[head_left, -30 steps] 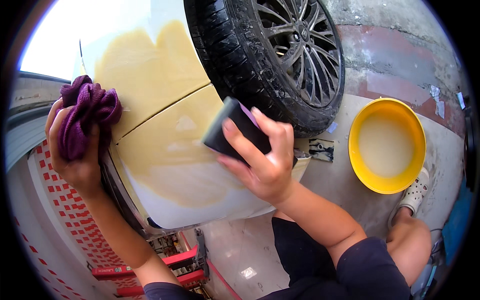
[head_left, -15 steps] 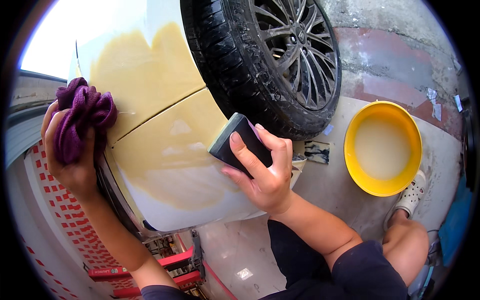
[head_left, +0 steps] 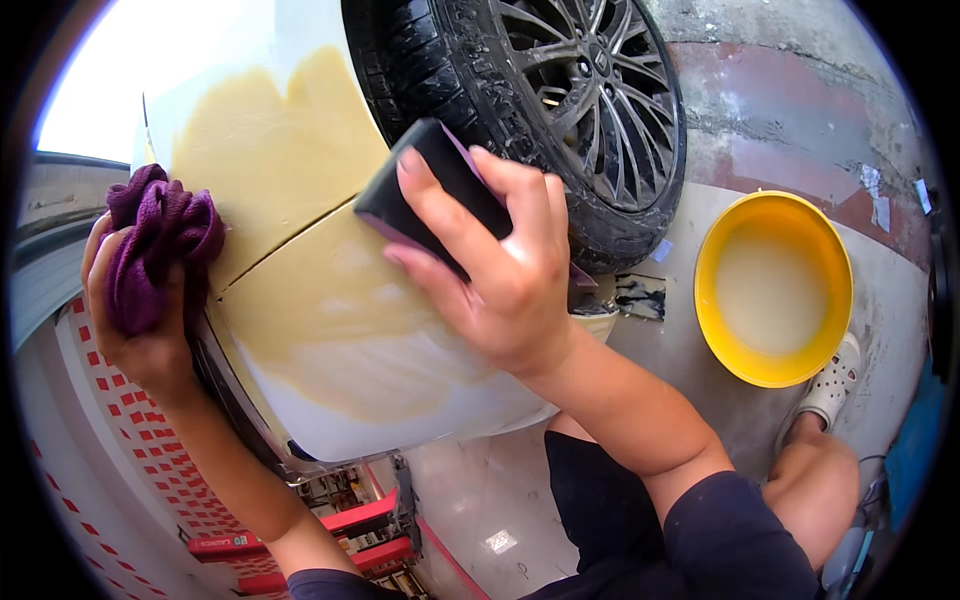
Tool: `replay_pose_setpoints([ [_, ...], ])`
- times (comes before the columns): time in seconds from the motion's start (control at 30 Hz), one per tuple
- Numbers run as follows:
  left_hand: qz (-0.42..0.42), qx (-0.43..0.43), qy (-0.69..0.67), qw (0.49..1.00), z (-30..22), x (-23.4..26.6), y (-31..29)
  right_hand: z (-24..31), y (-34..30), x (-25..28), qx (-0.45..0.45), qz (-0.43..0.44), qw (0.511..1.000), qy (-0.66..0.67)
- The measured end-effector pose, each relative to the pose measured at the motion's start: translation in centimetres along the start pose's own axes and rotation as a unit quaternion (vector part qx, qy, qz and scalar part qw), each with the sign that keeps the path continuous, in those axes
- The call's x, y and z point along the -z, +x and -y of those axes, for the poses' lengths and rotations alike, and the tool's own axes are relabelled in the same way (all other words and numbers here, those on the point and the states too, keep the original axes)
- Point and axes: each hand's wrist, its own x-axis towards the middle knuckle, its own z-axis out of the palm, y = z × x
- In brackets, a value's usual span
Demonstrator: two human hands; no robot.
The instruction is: The person sands a section of a white car's front bumper using a purple sanding block and a purple cloth. They repeatedly rub the sanding block over a yellowish area on the bumper, occasionally wiping the surface with the cloth and dipping the block into a yellow bucket of water.
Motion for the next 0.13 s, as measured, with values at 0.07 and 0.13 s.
replay_pose_setpoints([
  [0.07,0.019,-0.013,0.015,1.0,0.0,-0.2,0.0,0.0,-0.5,0.1,-0.018,0.003,1.0,-0.004],
  [0.13,0.016,-0.021,0.028,0.999,0.2,0.2,0.5,0.2,-1.8,0.6,-0.021,0.013,1.0,-0.005],
])
